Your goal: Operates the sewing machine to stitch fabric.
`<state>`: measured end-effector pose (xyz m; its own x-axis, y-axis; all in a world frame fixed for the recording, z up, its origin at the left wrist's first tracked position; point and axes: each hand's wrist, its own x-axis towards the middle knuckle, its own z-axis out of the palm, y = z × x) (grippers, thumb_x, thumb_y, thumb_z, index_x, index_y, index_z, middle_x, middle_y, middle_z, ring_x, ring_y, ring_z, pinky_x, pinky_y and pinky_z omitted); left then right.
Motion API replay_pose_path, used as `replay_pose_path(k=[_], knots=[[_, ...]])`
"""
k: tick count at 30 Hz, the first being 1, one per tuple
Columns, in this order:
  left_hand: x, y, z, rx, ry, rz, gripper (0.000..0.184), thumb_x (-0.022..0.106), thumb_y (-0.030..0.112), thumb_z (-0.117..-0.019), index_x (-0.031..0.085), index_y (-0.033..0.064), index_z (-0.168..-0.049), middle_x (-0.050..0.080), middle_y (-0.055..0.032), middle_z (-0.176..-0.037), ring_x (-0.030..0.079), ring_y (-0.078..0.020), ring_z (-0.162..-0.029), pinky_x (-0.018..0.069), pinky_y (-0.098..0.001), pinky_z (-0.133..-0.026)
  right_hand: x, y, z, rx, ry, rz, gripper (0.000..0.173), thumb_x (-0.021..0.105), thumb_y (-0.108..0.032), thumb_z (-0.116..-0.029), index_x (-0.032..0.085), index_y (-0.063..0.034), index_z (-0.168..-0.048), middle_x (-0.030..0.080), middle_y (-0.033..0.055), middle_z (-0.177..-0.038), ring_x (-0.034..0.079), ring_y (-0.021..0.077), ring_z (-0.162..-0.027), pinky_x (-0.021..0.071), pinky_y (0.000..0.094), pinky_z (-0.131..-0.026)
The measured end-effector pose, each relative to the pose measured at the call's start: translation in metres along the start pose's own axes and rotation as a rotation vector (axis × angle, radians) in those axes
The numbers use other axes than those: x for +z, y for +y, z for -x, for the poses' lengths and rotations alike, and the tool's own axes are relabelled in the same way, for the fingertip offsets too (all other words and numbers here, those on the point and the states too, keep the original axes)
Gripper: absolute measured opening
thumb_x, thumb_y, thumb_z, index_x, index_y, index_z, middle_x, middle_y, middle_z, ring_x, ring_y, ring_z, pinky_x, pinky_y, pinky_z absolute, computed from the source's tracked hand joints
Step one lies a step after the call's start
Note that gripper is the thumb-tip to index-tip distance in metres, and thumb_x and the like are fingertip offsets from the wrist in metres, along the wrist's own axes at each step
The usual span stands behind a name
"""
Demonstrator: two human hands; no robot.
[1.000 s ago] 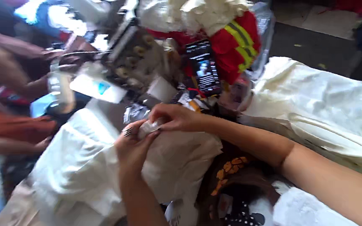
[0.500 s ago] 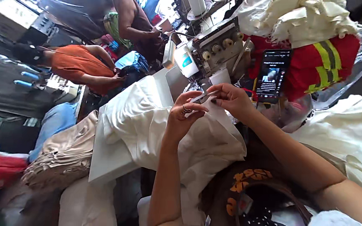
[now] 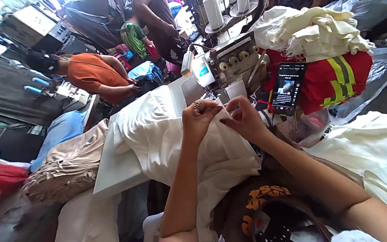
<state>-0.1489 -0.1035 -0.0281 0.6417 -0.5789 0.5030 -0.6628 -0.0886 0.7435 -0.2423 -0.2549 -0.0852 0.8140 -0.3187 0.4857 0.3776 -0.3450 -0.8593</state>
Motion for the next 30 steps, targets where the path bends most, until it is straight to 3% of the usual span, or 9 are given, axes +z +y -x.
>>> replay_pose_path(k=[6, 9, 12, 14, 17, 20, 23, 26, 30], knots=[[-0.010, -0.008, 0.003, -0.030, 0.067, 0.064, 0.014, 0.079, -0.002, -0.0840, 0.073, 0.0037, -0.095, 0.075, -0.0005, -0.095, 0.069, -0.0050, -0.077, 0.0597, -0.0209, -0.071, 0.010, 0.045, 0.035, 0.026, -0.193, 0.155, 0.019, 0.068, -0.018, -0.0953, 0.073, -0.0027, -0.107, 0.069, 0.0124, -0.102, 0.068, 0.0224, -0.095, 0.0582, 0.0445, -0.084], [-0.021, 0.005, 0.004, -0.042, 0.159, 0.109, 0.012, 0.077, -0.003, -0.0843, 0.072, 0.0039, -0.093, 0.075, -0.0017, -0.097, 0.070, -0.0072, -0.081, 0.0611, -0.0240, -0.073, 0.005, 0.054, 0.054, -0.059, -0.309, 0.231, 0.020, 0.064, -0.021, -0.0990, 0.075, -0.0042, -0.101, 0.073, 0.0130, -0.101, 0.071, 0.0263, -0.097, 0.0578, 0.0484, -0.087], [-0.035, 0.025, 0.003, 0.031, 0.229, 0.172, 0.016, 0.077, -0.002, -0.0834, 0.071, 0.0100, -0.092, 0.075, 0.0013, -0.099, 0.071, -0.0065, -0.084, 0.0612, -0.0232, -0.073, -0.010, 0.028, 0.060, -0.150, -0.387, 0.070, 0.016, 0.065, -0.017, -0.0975, 0.074, -0.0047, -0.093, 0.072, 0.0071, -0.091, 0.069, 0.0136, -0.087, 0.0584, 0.0308, -0.080], [-0.042, 0.031, -0.005, 0.097, 0.226, 0.193, 0.019, 0.077, -0.002, -0.0846, 0.070, 0.0129, -0.094, 0.075, 0.0032, -0.101, 0.072, -0.0061, -0.088, 0.0617, -0.0227, -0.076, -0.019, 0.011, 0.055, -0.153, -0.492, -0.190, 0.014, 0.066, -0.012, -0.0970, 0.075, -0.0023, -0.096, 0.073, 0.0037, -0.093, 0.068, 0.0024, -0.090, 0.0562, 0.0185, -0.083], [-0.040, 0.002, -0.030, 0.049, 0.160, 0.132, 0.020, 0.077, -0.003, -0.0851, 0.068, 0.0083, -0.099, 0.074, 0.0023, -0.095, 0.070, -0.0050, -0.084, 0.0603, -0.0224, -0.075, -0.018, 0.020, 0.049, 0.045, -0.549, -0.388, 0.013, 0.066, -0.012, -0.0979, 0.074, -0.0016, -0.102, 0.074, -0.0026, -0.095, 0.067, -0.0054, -0.089, 0.0559, 0.0146, -0.082], [-0.015, -0.068, -0.050, -0.101, 0.079, -0.017, 0.027, 0.077, 0.000, -0.0846, 0.065, -0.0001, -0.108, 0.074, -0.0042, -0.091, 0.070, -0.0078, -0.079, 0.0604, -0.0277, -0.075, -0.005, 0.061, 0.051, 0.396, -0.458, -0.347, 0.013, 0.066, -0.008, -0.0947, 0.072, -0.0007, -0.103, 0.073, 0.0003, -0.092, 0.068, 0.0012, -0.084, 0.0581, 0.0233, -0.080], [0.006, -0.114, -0.033, -0.024, 0.033, -0.242, 0.018, 0.077, 0.003, -0.0876, 0.070, 0.0020, -0.104, 0.070, -0.0104, -0.103, 0.067, -0.0192, -0.093, 0.0560, -0.0387, -0.085, -0.003, 0.091, 0.062, 0.553, -0.441, -0.367, 0.017, 0.070, -0.005, -0.0903, 0.071, 0.0003, -0.106, 0.073, 0.0034, -0.093, 0.069, 0.0055, -0.084, 0.0589, 0.0275, -0.081], [0.018, -0.112, -0.023, 0.124, 0.092, -0.604, 0.010, 0.074, 0.013, -0.0931, 0.076, 0.0051, -0.100, 0.067, -0.0171, -0.111, 0.062, -0.0354, -0.110, 0.0491, -0.0525, -0.096, -0.003, 0.098, 0.074, 0.609, -0.521, -0.359, 0.021, 0.073, -0.005, -0.0878, 0.070, -0.0001, -0.108, 0.074, 0.0038, -0.095, 0.069, 0.0053, -0.085, 0.0588, 0.0277, -0.082], [0.054, -0.085, 0.007, -0.010, 0.163, -0.889, 0.022, 0.062, 0.008, -0.0989, 0.076, 0.0071, -0.116, 0.070, -0.0164, -0.120, 0.064, -0.0362, -0.117, 0.0479, -0.0545, -0.103, -0.007, 0.089, 0.086, 0.580, -0.668, -0.294, 0.012, 0.073, -0.008, -0.0907, 0.073, 0.0023, -0.097, 0.072, 0.0067, -0.089, 0.067, 0.0067, -0.082, 0.0568, 0.0298, -0.080]])
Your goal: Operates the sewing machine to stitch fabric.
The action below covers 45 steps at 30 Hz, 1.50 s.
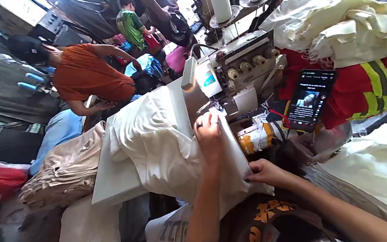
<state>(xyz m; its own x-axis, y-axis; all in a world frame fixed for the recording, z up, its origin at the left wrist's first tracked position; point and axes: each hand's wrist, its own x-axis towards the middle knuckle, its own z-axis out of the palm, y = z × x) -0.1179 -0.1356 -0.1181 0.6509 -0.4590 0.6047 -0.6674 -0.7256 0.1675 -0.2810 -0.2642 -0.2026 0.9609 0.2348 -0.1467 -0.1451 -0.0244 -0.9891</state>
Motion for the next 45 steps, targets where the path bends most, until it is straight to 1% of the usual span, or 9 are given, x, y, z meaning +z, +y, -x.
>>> replay_pose_path(k=[8, 13, 19, 25, 31, 36, 39, 42, 45], knots=[[0.008, 0.030, 0.022, -0.005, 0.022, -0.196, 0.032, 0.062, 0.007, -0.0983, 0.071, 0.0098, -0.128, 0.070, -0.0132, -0.129, 0.064, -0.0324, -0.124, 0.0471, -0.0520, -0.106, 0.009, 0.001, 0.027, 0.012, -0.036, -0.215, 0.008, 0.075, -0.009, -0.0896, 0.075, -0.0042, -0.096, 0.074, -0.0035, -0.088, 0.068, -0.0018, -0.083, 0.0577, 0.0202, -0.078], [0.010, 0.017, 0.008, -0.030, 0.017, -0.102, 0.027, 0.054, 0.012, -0.1039, 0.071, 0.0041, -0.123, 0.071, -0.0148, -0.126, 0.064, -0.0326, -0.125, 0.0468, -0.0512, -0.109, 0.005, -0.008, 0.014, -0.018, 0.004, -0.211, 0.008, 0.072, -0.010, -0.0921, 0.074, -0.0029, -0.096, 0.073, -0.0026, -0.088, 0.068, -0.0021, -0.082, 0.0570, 0.0192, -0.078], [-0.001, -0.020, -0.035, -0.158, -0.281, 0.120, 0.041, 0.043, 0.024, -0.1092, 0.061, -0.0021, -0.135, 0.061, -0.0161, -0.143, 0.053, -0.0300, -0.139, 0.0303, -0.0515, -0.122, 0.007, -0.008, 0.003, -0.154, 0.088, -0.112, 0.011, 0.070, -0.010, -0.0931, 0.075, 0.0005, -0.095, 0.073, 0.0007, -0.089, 0.065, -0.0041, -0.083, 0.0539, 0.0154, -0.078], [0.016, -0.058, -0.092, -0.176, -0.437, 0.111, 0.044, 0.048, 0.026, -0.1067, 0.052, -0.0007, -0.142, 0.063, -0.0249, -0.133, 0.058, -0.0425, -0.128, 0.0442, -0.0617, -0.106, 0.001, -0.017, -0.016, -0.207, 0.159, -0.047, 0.013, 0.069, -0.011, -0.0943, 0.074, 0.0000, -0.092, 0.070, 0.0010, -0.087, 0.062, -0.0044, -0.082, 0.0507, 0.0146, -0.076], [0.048, -0.085, -0.129, -0.111, -0.357, -0.040, 0.043, 0.046, 0.030, -0.1090, 0.063, -0.0034, -0.130, 0.064, -0.0264, -0.131, 0.059, -0.0417, -0.128, 0.0441, -0.0609, -0.106, -0.011, -0.037, -0.044, -0.219, 0.256, -0.023, 0.017, 0.065, -0.014, -0.0961, 0.071, -0.0023, -0.086, 0.065, -0.0013, -0.081, 0.058, -0.0030, -0.077, 0.0474, 0.0161, -0.071], [0.053, -0.106, -0.142, -0.151, -0.175, -0.010, 0.038, 0.061, 0.017, -0.0984, 0.063, -0.0050, -0.129, 0.066, -0.0261, -0.128, 0.060, -0.0390, -0.128, 0.0396, -0.0537, -0.114, -0.015, -0.046, -0.050, -0.182, 0.247, -0.037, 0.017, 0.065, -0.014, -0.0971, 0.070, -0.0034, -0.085, 0.063, -0.0040, -0.078, 0.055, -0.0049, -0.073, 0.0452, 0.0149, -0.067], [0.029, -0.110, -0.116, -0.179, -0.042, 0.169, 0.035, 0.056, 0.008, -0.1000, 0.061, -0.0067, -0.131, 0.064, -0.0242, -0.134, 0.056, -0.0373, -0.133, 0.0394, -0.0508, -0.116, -0.012, -0.048, -0.040, -0.144, 0.241, -0.045, 0.016, 0.063, -0.014, -0.0988, 0.072, -0.0020, -0.091, 0.067, -0.0033, -0.084, 0.057, -0.0059, -0.076, 0.0476, 0.0142, -0.071], [-0.009, -0.116, -0.021, -0.115, 0.053, 0.175, 0.034, 0.052, 0.013, -0.1047, 0.060, -0.0033, -0.134, 0.059, -0.0196, -0.142, 0.049, -0.0351, -0.141, 0.0370, -0.0493, -0.119, -0.008, -0.047, -0.025, -0.130, 0.212, -0.014, 0.019, 0.060, -0.013, -0.1004, 0.070, 0.0006, -0.091, 0.064, -0.0021, -0.084, 0.055, -0.0058, -0.077, 0.0452, 0.0142, -0.073], [-0.045, -0.122, 0.098, -0.210, 0.239, 0.151, 0.037, 0.057, 0.007, -0.0997, 0.057, -0.0175, -0.127, 0.052, -0.0371, -0.140, 0.046, -0.0468, -0.139, 0.0363, -0.0499, -0.118, -0.004, -0.048, -0.006, -0.060, 0.138, 0.008, 0.019, 0.058, -0.008, -0.1017, 0.071, 0.0057, -0.102, 0.069, 0.0070, -0.094, 0.061, 0.0005, -0.078, 0.0525, 0.0194, -0.075]])
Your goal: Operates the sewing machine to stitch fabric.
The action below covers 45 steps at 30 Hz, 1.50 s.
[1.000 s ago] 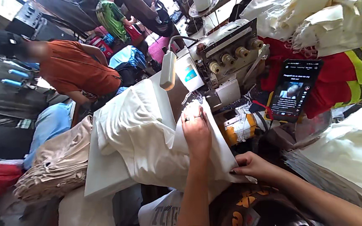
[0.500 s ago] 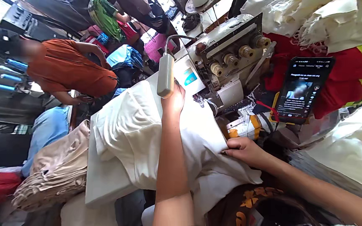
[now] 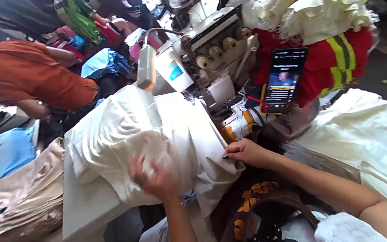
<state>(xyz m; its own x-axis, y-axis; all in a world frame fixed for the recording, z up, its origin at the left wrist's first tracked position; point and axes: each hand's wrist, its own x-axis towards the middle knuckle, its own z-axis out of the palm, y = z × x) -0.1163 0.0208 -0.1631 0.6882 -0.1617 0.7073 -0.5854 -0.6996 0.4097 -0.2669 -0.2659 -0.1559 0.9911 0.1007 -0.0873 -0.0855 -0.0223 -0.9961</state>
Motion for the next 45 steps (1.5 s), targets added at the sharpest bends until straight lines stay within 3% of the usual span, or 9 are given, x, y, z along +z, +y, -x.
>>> replay_pose_path(k=[6, 9, 12, 23, 30, 33, 35, 40, 45], knots=[[-0.065, -0.051, 0.141, -0.860, 0.115, 0.202, 0.060, 0.059, 0.012, -0.1013, 0.032, -0.0148, -0.148, 0.047, -0.0321, -0.145, 0.052, -0.0284, -0.130, 0.0456, -0.0343, -0.108, -0.004, 0.000, 0.024, 0.166, 0.008, -0.309, 0.021, 0.052, -0.008, -0.1053, 0.066, 0.0060, -0.114, 0.073, 0.0069, -0.094, 0.073, 0.0132, -0.075, 0.0643, 0.0330, -0.073], [-0.046, -0.056, 0.163, -1.079, -0.092, 0.520, 0.060, 0.044, 0.029, -0.1089, 0.023, 0.0018, -0.158, 0.042, -0.0214, -0.152, 0.051, -0.0244, -0.130, 0.0469, -0.0441, -0.106, -0.015, 0.000, 0.019, 0.176, 0.049, -0.375, 0.027, 0.044, -0.013, -0.1087, 0.065, 0.0041, -0.114, 0.073, 0.0067, -0.099, 0.074, 0.0146, -0.078, 0.0641, 0.0334, -0.076], [-0.021, -0.047, 0.166, -1.184, -0.175, 0.621, 0.050, 0.045, 0.020, -0.1088, 0.032, -0.0022, -0.151, 0.050, -0.0201, -0.143, 0.057, -0.0219, -0.122, 0.0504, -0.0408, -0.102, -0.015, 0.007, 0.017, 0.186, 0.088, -0.299, 0.028, 0.046, -0.012, -0.1088, 0.068, 0.0050, -0.109, 0.073, 0.0074, -0.095, 0.072, 0.0127, -0.078, 0.0625, 0.0304, -0.076], [-0.078, -0.025, 0.139, -0.952, -0.016, 0.147, 0.029, 0.057, 0.014, -0.1042, 0.061, -0.0127, -0.115, 0.068, -0.0170, -0.099, 0.067, -0.0109, -0.084, 0.0578, -0.0308, -0.081, -0.004, 0.024, 0.013, 0.128, 0.218, -0.004, 0.015, 0.063, -0.008, -0.1009, 0.072, 0.0039, -0.102, 0.073, 0.0083, -0.085, 0.071, 0.0110, -0.071, 0.0623, 0.0286, -0.070], [-0.155, -0.014, -0.016, -0.785, 0.438, 0.376, 0.037, 0.048, 0.011, -0.1074, 0.045, -0.0052, -0.140, 0.063, -0.0145, -0.121, 0.066, -0.0187, -0.105, 0.0566, -0.0367, -0.093, 0.010, 0.024, 0.019, 0.182, 0.142, -0.378, 0.014, 0.060, -0.005, -0.1015, 0.070, 0.0053, -0.101, 0.075, 0.0085, -0.084, 0.072, 0.0138, -0.070, 0.0630, 0.0292, -0.069], [-0.136, -0.036, -0.041, -0.602, 0.168, 0.414, 0.066, 0.054, 0.011, -0.1029, 0.020, 0.0037, -0.159, 0.043, -0.0117, -0.154, 0.054, -0.0174, -0.131, 0.0494, -0.0358, -0.106, 0.021, 0.029, 0.018, 0.156, 0.190, -0.504, 0.006, 0.063, 0.003, -0.0965, 0.063, 0.0015, -0.103, 0.074, 0.0095, -0.084, 0.073, 0.0167, -0.071, 0.0629, 0.0317, -0.069], [-0.112, -0.010, -0.040, -0.433, 0.004, 0.269, 0.075, 0.059, 0.014, -0.1023, 0.015, -0.0061, -0.159, 0.026, -0.0192, -0.165, 0.038, -0.0192, -0.147, 0.0373, -0.0321, -0.118, 0.024, 0.030, 0.012, 0.148, 0.240, -0.531, 0.020, 0.066, 0.007, -0.0928, 0.054, -0.0030, -0.105, 0.073, 0.0094, -0.083, 0.072, 0.0176, -0.068, 0.0625, 0.0322, -0.066], [-0.018, 0.060, 0.061, -0.004, -0.241, 0.172, 0.038, 0.073, 0.024, -0.0948, 0.065, -0.0010, -0.122, 0.054, -0.0237, -0.143, 0.043, -0.0362, -0.143, 0.0366, -0.0496, -0.119, 0.015, 0.031, 0.006, -0.006, 0.294, -0.089, 0.033, 0.063, 0.005, -0.0939, 0.054, -0.0010, -0.126, 0.069, 0.0112, -0.092, 0.069, 0.0179, -0.072, 0.0617, 0.0340, -0.067], [0.029, 0.090, 0.133, 0.216, -0.261, 0.046, 0.020, 0.069, 0.030, -0.0977, 0.070, 0.0103, -0.097, 0.067, -0.0146, -0.113, 0.056, -0.0364, -0.124, 0.0401, -0.0533, -0.110, -0.008, 0.003, -0.044, -0.320, 0.447, 0.213, 0.037, 0.055, 0.006, -0.0940, 0.057, 0.0055, -0.131, 0.063, 0.0192, -0.128, 0.066, 0.0206, -0.113, 0.0572, 0.0349, -0.096]])
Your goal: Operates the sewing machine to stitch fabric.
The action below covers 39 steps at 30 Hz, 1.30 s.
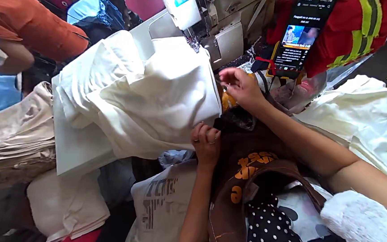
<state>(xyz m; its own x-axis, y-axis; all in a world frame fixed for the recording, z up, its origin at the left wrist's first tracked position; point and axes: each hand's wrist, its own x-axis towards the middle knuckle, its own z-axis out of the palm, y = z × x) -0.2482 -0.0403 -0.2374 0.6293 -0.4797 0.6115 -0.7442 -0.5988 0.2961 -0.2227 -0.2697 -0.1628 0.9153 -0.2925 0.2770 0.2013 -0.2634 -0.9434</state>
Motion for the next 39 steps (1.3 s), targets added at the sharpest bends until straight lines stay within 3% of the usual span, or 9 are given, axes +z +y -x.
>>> replay_pose_path(k=[3, 5, 8, 13, 16, 22, 28, 34, 39], knots=[[0.008, 0.003, 0.007, 0.010, 0.055, 0.008, 0.019, 0.066, 0.033, -0.1001, 0.066, 0.0142, -0.099, 0.065, -0.0094, -0.113, 0.055, -0.0300, -0.125, 0.0377, -0.0466, -0.113, 0.013, -0.002, -0.023, 0.057, -0.087, -0.241, 0.046, 0.053, 0.009, -0.0916, 0.049, 0.0060, -0.137, 0.066, 0.0162, -0.122, 0.068, 0.0163, -0.106, 0.0578, 0.0337, -0.091], [0.006, 0.004, 0.007, -0.002, 0.080, 0.018, 0.020, 0.063, 0.036, -0.1016, 0.064, 0.0161, -0.102, 0.064, -0.0080, -0.116, 0.053, -0.0279, -0.127, 0.0367, -0.0442, -0.114, 0.023, 0.003, -0.017, 0.203, -0.178, -0.351, 0.032, 0.057, 0.008, -0.0925, 0.056, 0.0055, -0.124, 0.070, 0.0118, -0.102, 0.068, 0.0121, -0.090, 0.0583, 0.0332, -0.083], [0.003, 0.003, 0.011, -0.034, 0.092, 0.009, 0.022, 0.065, 0.039, -0.1005, 0.063, 0.0167, -0.104, 0.063, -0.0086, -0.121, 0.051, -0.0279, -0.131, 0.0354, -0.0444, -0.115, 0.029, 0.016, 0.013, 0.382, -0.274, -0.418, 0.013, 0.063, 0.002, -0.0944, 0.063, 0.0033, -0.107, 0.071, 0.0075, -0.092, 0.068, 0.0091, -0.082, 0.0586, 0.0304, -0.078], [0.014, -0.002, 0.014, -0.036, 0.152, -0.002, 0.032, 0.078, 0.035, -0.0908, 0.060, 0.0169, -0.111, 0.060, -0.0099, -0.129, 0.046, -0.0317, -0.136, 0.0304, -0.0498, -0.119, 0.016, 0.019, 0.055, 0.662, -0.312, -0.658, 0.003, 0.064, -0.003, -0.0982, 0.061, -0.0030, -0.100, 0.070, 0.0079, -0.082, 0.071, 0.0151, -0.068, 0.0640, 0.0344, -0.066], [0.016, -0.001, 0.004, 0.014, 0.179, 0.012, 0.022, 0.073, 0.025, -0.0947, 0.060, 0.0170, -0.112, 0.062, -0.0066, -0.127, 0.050, -0.0275, -0.134, 0.0316, -0.0486, -0.119, 0.010, 0.011, 0.057, 0.650, -0.317, -0.690, 0.005, 0.064, 0.000, -0.0972, 0.063, -0.0015, -0.102, 0.071, 0.0087, -0.083, 0.072, 0.0157, -0.069, 0.0646, 0.0342, -0.068], [-0.005, 0.002, -0.009, 0.086, 0.125, 0.126, 0.006, 0.072, 0.013, -0.0956, 0.076, 0.0119, -0.101, 0.068, -0.0060, -0.102, 0.061, -0.0223, -0.107, 0.0451, -0.0385, -0.102, 0.005, 0.014, 0.063, 0.527, -0.248, -0.575, 0.015, 0.070, 0.008, -0.0884, 0.068, 0.0008, -0.102, 0.072, 0.0085, -0.085, 0.070, 0.0132, -0.069, 0.0622, 0.0294, -0.067], [-0.013, 0.006, -0.009, 0.104, 0.084, 0.196, 0.011, 0.071, 0.013, -0.0964, 0.078, 0.0135, -0.105, 0.070, -0.0067, -0.111, 0.060, -0.0247, -0.119, 0.0435, -0.0426, -0.108, 0.003, 0.021, 0.061, 0.547, -0.189, -0.687, 0.018, 0.074, 0.009, -0.0838, 0.066, -0.0023, -0.095, 0.070, 0.0066, -0.084, 0.069, 0.0131, -0.074, 0.0615, 0.0316, -0.073], [-0.018, 0.018, -0.016, 0.136, 0.072, 0.283, 0.012, 0.065, 0.007, -0.0962, 0.076, 0.0071, -0.103, 0.071, -0.0112, -0.127, 0.057, -0.0336, -0.134, 0.0398, -0.0556, -0.117, 0.000, 0.016, 0.072, 0.445, -0.275, -0.491, 0.029, 0.072, 0.010, -0.0857, 0.066, 0.0004, -0.112, 0.071, 0.0090, -0.087, 0.070, 0.0131, -0.071, 0.0625, 0.0289, -0.068], [-0.008, 0.022, -0.017, 0.204, 0.050, 0.260, 0.010, 0.068, 0.003, -0.0932, 0.076, 0.0040, -0.099, 0.071, -0.0134, -0.129, 0.060, -0.0344, -0.132, 0.0438, -0.0560, -0.115, 0.001, 0.008, 0.079, 0.464, -0.253, -0.468, 0.022, 0.074, 0.013, -0.0822, 0.068, 0.0025, -0.101, 0.070, 0.0081, -0.082, 0.068, 0.0111, -0.069, 0.0606, 0.0267, -0.067]])
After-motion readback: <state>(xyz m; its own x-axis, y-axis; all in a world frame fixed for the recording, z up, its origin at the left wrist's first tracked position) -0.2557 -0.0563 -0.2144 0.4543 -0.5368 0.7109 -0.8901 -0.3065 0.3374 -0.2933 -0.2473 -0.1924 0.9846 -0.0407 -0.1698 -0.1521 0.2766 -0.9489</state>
